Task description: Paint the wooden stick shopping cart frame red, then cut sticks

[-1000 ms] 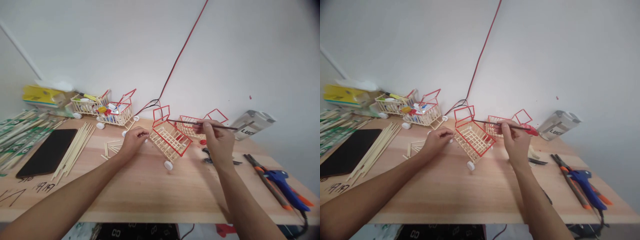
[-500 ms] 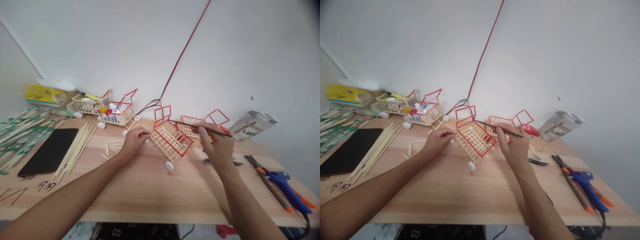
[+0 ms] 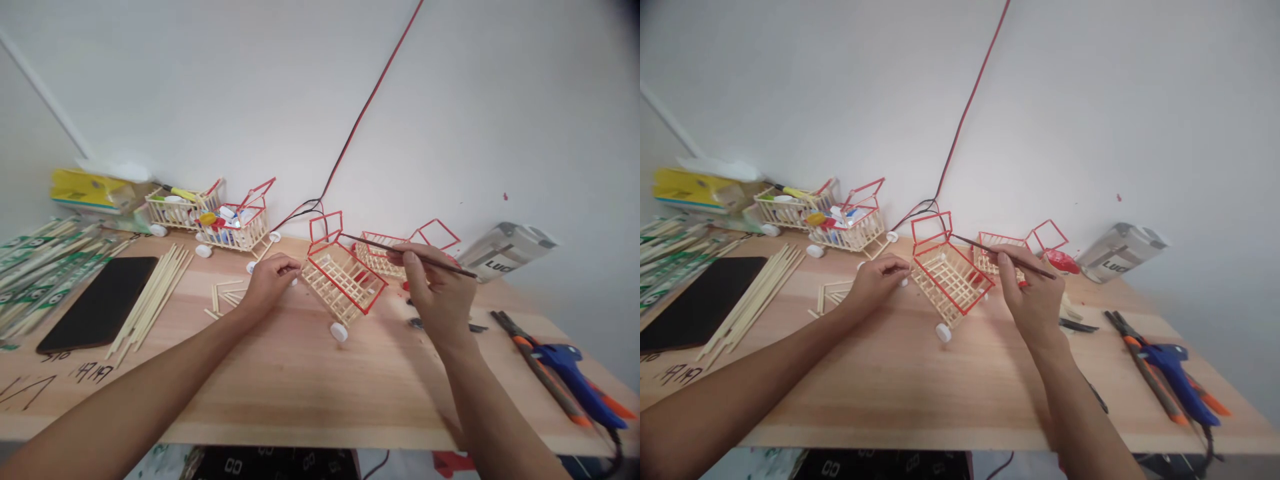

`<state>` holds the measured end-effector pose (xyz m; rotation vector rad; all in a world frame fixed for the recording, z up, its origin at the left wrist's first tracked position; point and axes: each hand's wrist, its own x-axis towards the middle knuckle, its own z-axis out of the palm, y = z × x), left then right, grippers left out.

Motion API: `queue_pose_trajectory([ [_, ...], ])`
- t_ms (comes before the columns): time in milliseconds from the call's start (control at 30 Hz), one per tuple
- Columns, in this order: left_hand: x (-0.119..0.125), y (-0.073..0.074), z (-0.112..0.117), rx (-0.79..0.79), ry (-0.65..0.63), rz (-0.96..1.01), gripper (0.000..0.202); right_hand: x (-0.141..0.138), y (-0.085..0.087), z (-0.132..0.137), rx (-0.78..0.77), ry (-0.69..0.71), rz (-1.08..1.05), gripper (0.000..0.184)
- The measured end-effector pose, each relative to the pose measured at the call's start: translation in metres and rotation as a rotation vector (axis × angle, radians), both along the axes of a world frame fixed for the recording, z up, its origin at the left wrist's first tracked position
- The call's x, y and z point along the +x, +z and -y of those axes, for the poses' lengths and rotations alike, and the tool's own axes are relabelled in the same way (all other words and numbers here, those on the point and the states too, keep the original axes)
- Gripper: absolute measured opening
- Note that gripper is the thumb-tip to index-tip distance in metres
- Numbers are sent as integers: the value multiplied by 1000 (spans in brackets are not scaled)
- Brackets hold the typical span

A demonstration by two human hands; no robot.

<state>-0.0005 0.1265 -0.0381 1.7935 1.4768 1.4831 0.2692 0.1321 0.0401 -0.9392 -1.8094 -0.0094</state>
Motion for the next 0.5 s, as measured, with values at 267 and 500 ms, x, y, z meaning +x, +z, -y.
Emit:
queue_pose_trajectory([
  [267,0,1,1,-15,-16,10,11,2,3,6,34,-17,10,18],
  [500,-1,2,1,-7,-33,7,9,4,1,7,16,-15,-50,18],
])
